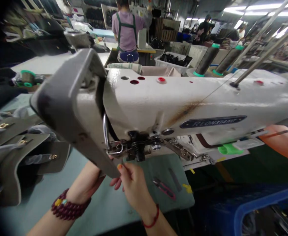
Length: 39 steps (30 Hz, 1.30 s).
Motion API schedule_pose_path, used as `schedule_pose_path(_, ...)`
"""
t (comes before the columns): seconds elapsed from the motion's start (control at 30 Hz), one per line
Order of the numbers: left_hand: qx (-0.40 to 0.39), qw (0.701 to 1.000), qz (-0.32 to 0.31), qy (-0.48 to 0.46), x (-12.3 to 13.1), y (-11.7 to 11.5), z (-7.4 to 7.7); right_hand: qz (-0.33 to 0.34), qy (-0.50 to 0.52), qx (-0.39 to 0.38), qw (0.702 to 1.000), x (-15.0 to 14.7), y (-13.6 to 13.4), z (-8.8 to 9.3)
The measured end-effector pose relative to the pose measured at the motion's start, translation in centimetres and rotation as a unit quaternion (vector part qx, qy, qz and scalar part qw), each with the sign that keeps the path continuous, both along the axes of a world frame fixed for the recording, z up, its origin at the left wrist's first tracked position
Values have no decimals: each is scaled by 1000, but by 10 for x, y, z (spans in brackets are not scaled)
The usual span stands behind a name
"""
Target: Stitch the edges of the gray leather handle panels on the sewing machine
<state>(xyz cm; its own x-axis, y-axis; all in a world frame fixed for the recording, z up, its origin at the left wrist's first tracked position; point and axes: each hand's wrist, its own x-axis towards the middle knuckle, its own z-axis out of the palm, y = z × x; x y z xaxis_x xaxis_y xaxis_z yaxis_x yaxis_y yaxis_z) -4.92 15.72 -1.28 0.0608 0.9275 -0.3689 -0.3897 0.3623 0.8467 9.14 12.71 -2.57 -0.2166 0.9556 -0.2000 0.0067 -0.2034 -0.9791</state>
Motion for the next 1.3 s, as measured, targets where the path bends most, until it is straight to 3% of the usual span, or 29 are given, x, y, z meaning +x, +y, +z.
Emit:
schedule_pose_path(0.27, 18, 1000, -9, -2, 5, 26, 7, -64, 24, -10, 998, -4, 15, -4)
schedule_pose_path(0.6, 32, 997, -70, 16, 0, 23, -6, -67, 43, -11, 997, -3, 8, -6)
schedule_pose_path(0.8, -9, 979, -192, 65, -20, 25, -10, -53, 33, 6, 998, 1, 8, -9)
schedule_pose_path(0.97, -55, 958, -278, 49, -30, 27, -11, -75, 17, 18, 997, 1, 6, -8)
schedule_pose_path(1.3, -10, 959, -278, 54, -24, 29, 0, -98, 70, -16, 993, -3, 7, -9)
